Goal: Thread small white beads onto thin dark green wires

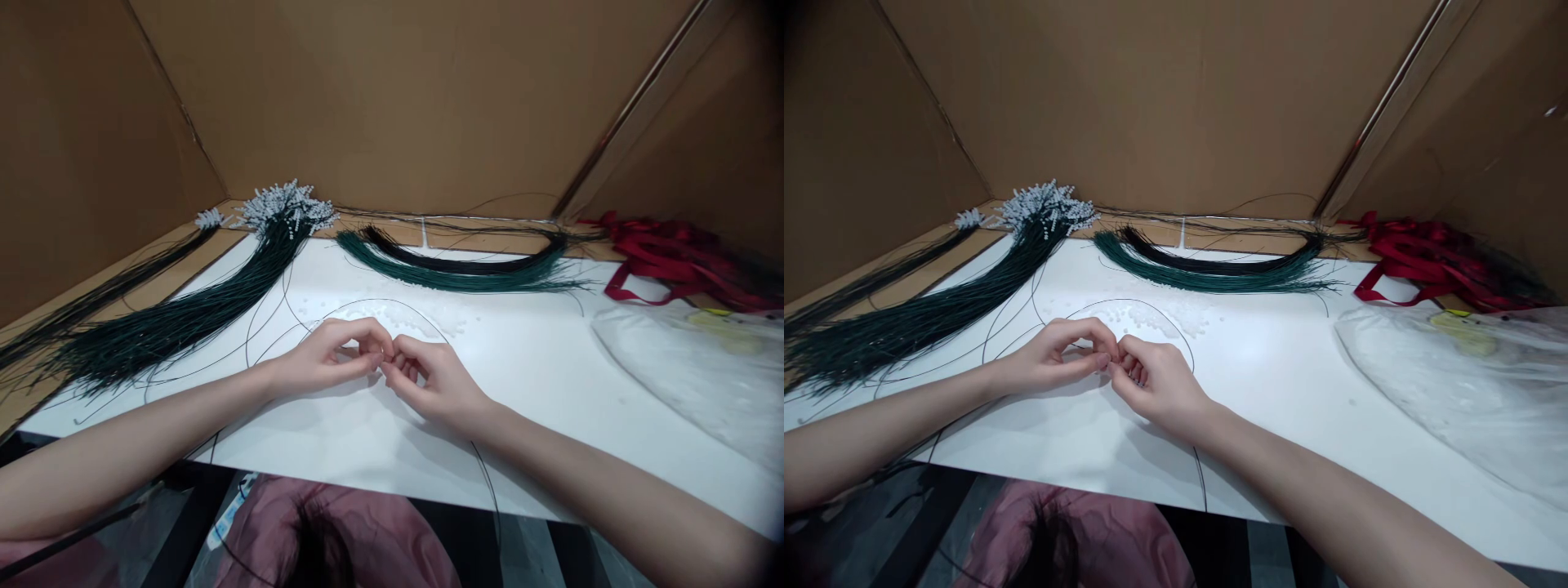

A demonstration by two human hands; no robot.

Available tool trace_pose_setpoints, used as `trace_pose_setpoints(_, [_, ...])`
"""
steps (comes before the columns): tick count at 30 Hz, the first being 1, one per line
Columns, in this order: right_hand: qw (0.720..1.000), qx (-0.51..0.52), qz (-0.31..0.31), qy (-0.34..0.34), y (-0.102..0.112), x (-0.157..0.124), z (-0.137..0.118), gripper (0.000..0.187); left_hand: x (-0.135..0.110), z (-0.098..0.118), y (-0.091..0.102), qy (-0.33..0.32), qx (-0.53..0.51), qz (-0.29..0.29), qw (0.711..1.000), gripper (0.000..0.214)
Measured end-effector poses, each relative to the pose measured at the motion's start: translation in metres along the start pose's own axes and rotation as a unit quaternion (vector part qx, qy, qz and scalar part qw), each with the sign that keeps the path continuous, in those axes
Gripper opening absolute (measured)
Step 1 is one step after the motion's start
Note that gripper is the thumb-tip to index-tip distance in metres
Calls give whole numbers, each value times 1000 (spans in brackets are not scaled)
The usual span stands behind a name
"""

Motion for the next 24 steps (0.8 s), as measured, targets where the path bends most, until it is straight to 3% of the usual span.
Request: trace_pose_setpoints(24, [998, 64, 12, -6, 1, -1, -3, 7, 1, 6, 0, -63, 63, 55, 994, 4])
Point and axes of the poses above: each hand's wrist, its own x-axis towards the middle knuckle, its own y-axis out of the back of the hand, z = x × y, the point moved 3 cm from there along x, towards the middle knuckle, and after that the axes turned 11 degrees about -z, right-handed, at the moved point
